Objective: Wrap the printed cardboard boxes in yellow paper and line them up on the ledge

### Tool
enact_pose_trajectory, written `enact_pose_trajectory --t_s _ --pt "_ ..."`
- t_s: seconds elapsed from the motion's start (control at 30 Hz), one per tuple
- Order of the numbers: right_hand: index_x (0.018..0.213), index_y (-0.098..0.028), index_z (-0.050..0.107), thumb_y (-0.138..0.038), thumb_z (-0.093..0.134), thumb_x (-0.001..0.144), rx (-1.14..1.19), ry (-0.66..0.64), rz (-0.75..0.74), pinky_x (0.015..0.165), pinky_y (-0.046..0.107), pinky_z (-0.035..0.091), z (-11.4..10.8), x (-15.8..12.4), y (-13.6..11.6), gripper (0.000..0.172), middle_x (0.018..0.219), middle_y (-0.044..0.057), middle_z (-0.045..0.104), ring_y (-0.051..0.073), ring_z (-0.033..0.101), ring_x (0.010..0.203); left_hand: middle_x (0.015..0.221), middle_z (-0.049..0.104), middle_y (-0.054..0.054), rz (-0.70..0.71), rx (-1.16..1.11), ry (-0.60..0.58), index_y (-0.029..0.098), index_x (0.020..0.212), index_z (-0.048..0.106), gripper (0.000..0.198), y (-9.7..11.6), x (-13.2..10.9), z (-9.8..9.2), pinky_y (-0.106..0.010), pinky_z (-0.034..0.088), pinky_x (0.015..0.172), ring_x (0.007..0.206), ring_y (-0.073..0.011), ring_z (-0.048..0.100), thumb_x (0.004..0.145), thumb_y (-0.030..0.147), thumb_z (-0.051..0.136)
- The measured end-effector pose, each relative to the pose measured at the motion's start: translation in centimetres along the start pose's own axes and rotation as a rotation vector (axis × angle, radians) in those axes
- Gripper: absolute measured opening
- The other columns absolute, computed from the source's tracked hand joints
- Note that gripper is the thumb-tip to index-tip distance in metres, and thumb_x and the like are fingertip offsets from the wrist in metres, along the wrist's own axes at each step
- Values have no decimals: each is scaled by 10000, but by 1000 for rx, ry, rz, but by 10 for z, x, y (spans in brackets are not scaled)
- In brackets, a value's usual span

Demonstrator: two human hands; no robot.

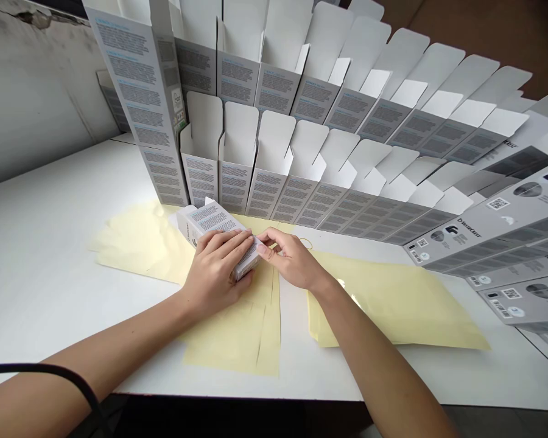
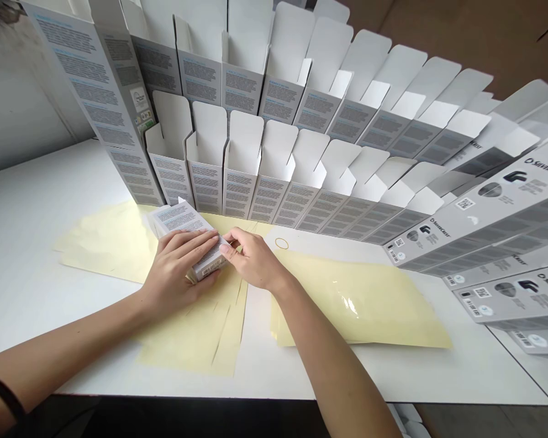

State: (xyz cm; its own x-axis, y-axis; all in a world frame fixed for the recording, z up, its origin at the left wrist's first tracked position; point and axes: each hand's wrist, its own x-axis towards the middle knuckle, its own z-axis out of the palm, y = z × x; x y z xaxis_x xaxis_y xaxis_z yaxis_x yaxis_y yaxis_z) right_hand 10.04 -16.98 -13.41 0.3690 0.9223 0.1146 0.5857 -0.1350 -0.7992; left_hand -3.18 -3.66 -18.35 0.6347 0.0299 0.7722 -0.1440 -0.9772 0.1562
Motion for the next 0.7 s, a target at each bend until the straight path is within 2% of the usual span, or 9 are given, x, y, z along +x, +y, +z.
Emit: enact_pose_trajectory --t_s 0.1,0.2,0.3,0.4,0.47,0.53,0.63,0.7 --pt "940 -176 586 -422 511 925 87 11 26 713 282 455 2 1 -1 257 961 41 643 157 587 861 1240 639 -102 12 -44 -2 183 1270 527 507 2 1 -3 -454 387 956 1117 -275 581 781 238 652" --pt "1051 -186 586 -430 580 888 131 -3 40 764 300 487 2 1 1 294 1099 63 627 173 587 948 1214 647 -99 -13 -172 -3 201 1239 548 466 5 3 -9 -445 400 958 1114 -266 577 800 306 666" --pt "1186 -210 552 -410 606 880 156 -44 51 863 340 490 0 -1 6 369 1236 83 578 189 563 1062 1224 628 -101 -104 -198 45 214 1207 565 348 7 5 -14 -482 345 1030 1160 -269 545 873 309 589" --pt "1288 -227 494 -371 624 875 244 -115 27 917 362 484 -6 -4 7 456 1312 94 531 204 519 1171 1328 544 -109 -259 -77 128 241 1233 541 322 5 6 -17 -548 233 1092 1262 -295 457 915 287 531" --pt "1327 -235 459 -335 642 863 316 -177 26 931 365 487 -11 -7 7 508 1359 97 492 214 483 1229 1452 408 -130 -369 -39 175 261 1342 449 468 3 7 -19 -575 208 1101 1356 -328 339 893 310 573" --pt "1355 -244 431 -303 660 851 364 -236 48 956 369 479 -16 -9 5 557 1399 97 454 220 458 1265 1561 195 -142 -478 -70 217 278 1462 273 723 2 9 -20 -597 183 1118 1439 -351 164 845 349 642" --pt "1387 -261 407 -278 701 818 408 -299 55 987 383 460 -23 -12 4 642 1433 95 423 233 441 1286 1597 -103 -109 -650 -181 243 295 1522 36 1027 5 12 -22 -615 135 1141 1463 -355 -84 766 422 718" --pt "1404 -270 401 -283 736 785 428 -321 47 993 397 451 -25 -13 4 704 1439 95 418 248 437 1288 1593 -140 -103 -741 -296 242 307 1527 -32 1097 11 11 -21 -617 197 1128 1460 -377 -51 749 450 728"
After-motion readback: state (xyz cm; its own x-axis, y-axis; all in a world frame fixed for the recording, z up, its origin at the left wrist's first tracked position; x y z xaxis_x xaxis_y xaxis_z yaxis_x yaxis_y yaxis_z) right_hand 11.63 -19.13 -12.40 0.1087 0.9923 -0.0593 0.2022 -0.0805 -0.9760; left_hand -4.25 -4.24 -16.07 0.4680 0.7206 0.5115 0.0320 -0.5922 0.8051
